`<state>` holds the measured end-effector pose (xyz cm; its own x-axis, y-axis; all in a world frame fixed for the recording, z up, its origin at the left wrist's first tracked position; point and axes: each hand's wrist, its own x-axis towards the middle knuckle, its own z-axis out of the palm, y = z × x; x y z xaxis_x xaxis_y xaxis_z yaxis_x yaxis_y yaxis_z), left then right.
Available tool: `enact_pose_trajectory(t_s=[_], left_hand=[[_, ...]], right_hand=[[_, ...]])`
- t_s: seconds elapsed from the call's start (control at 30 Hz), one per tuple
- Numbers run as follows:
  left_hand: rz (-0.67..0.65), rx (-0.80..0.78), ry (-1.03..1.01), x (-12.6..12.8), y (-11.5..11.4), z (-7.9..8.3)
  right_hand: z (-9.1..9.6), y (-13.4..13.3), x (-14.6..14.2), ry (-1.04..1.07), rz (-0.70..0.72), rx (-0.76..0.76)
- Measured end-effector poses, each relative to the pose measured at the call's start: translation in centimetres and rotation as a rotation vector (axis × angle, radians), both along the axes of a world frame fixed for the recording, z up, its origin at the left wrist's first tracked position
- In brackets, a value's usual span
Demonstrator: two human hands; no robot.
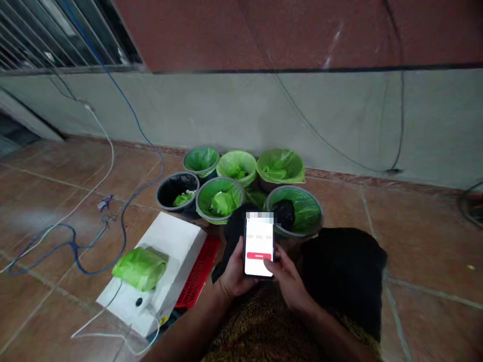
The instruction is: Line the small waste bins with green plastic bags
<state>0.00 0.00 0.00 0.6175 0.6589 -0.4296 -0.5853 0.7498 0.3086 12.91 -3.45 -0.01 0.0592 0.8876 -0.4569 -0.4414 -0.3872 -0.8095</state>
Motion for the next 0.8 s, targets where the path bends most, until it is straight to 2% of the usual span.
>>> enact_pose_trajectory(t_s=[0.6, 0.8], left_hand=[[-0.028, 0.001, -0.090, -0.39, -0.01, -0.07], [-0.022, -0.018, -0.061, -0.41, -0.02, -0.07]], right_hand=[[0.47, -0.14, -0.18, 0.017, -0.006, -0.007], [-0.11, -0.36, -0.21, 0.044, -0.029, -0.085]])
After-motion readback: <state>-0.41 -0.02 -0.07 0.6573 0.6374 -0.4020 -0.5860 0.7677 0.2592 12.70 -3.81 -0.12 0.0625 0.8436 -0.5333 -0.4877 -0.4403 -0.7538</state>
